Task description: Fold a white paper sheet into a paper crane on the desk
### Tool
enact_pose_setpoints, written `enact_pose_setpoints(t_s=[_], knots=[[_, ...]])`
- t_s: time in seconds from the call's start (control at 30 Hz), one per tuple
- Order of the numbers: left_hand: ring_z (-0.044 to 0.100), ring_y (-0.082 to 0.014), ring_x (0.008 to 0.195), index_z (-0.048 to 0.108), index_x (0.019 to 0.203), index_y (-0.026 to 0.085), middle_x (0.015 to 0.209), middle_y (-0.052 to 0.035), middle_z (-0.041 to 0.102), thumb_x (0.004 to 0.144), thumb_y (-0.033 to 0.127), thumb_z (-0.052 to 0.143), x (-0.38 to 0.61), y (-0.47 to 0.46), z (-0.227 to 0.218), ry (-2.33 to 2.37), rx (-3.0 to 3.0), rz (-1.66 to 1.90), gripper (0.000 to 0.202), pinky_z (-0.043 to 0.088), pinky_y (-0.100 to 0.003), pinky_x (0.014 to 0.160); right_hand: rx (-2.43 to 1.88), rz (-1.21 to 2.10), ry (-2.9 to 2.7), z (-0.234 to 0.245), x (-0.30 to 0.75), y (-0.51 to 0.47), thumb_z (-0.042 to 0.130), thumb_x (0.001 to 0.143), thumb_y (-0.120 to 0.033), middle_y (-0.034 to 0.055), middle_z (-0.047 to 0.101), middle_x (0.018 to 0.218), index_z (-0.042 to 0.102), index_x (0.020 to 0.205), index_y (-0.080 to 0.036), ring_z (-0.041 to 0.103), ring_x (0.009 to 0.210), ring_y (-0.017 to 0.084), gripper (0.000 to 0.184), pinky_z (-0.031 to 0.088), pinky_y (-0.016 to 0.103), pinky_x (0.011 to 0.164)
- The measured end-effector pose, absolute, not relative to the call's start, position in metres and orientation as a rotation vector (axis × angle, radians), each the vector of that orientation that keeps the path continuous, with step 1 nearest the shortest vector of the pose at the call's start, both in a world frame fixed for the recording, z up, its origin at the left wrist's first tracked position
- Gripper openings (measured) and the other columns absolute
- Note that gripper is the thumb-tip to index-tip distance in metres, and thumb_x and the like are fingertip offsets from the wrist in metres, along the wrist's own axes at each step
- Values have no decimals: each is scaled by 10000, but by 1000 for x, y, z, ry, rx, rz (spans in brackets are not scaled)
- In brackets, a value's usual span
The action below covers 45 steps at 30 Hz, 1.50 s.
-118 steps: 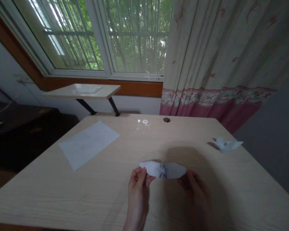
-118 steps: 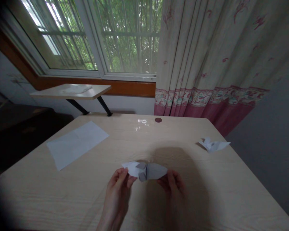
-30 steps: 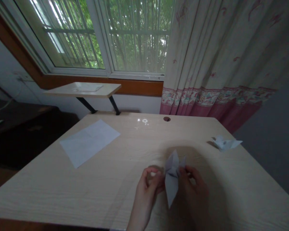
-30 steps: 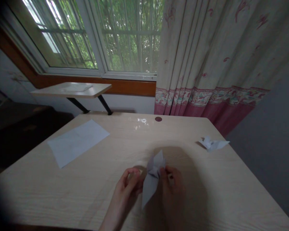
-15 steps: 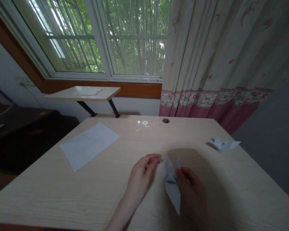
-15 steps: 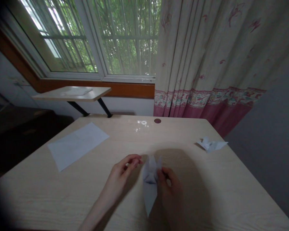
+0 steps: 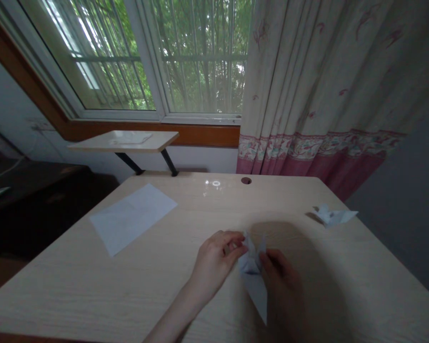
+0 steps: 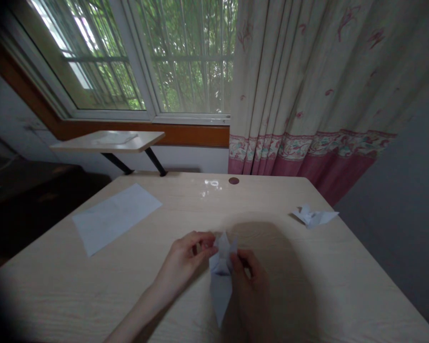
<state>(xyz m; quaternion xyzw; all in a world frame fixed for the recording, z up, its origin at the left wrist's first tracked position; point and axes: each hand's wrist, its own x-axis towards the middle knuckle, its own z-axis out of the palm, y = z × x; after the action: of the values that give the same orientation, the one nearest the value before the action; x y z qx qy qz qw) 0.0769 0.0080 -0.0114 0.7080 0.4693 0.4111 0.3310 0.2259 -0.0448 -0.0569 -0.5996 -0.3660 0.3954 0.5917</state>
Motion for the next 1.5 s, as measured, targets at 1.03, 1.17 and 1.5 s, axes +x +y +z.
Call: enact_pose_setpoints(t_s=[1.03,1.17,1.5], knots=[[644,-194,643,743,920,254,814,-46,720,805,236,659,82,-9,3,1195,1934,1034,143,457,-254,575,-1301,385,-1398,-70,225,-51,611,847,-290,47,714,941,729,956,-289,666,833,196,160,549,308,727],[629,-189,610,740,805,257,759,-30,703,766,202,681,83,-10,0,1343,2032,1036,89,444,-255,571,-1270,339,-1511,-71,219,-55,557,878,-221,42,714,957,708,1045,-321,670,865,190,246,563,325,768],[667,-228,801,751,903,274,885,-47,738,840,195,617,71,-4,-7,1263,2053,1073,168,486,-294,692,-1338,193,-1449,-35,254,-67,592,856,-273,31,721,893,718,982,-292,671,788,185,179,545,268,637]])
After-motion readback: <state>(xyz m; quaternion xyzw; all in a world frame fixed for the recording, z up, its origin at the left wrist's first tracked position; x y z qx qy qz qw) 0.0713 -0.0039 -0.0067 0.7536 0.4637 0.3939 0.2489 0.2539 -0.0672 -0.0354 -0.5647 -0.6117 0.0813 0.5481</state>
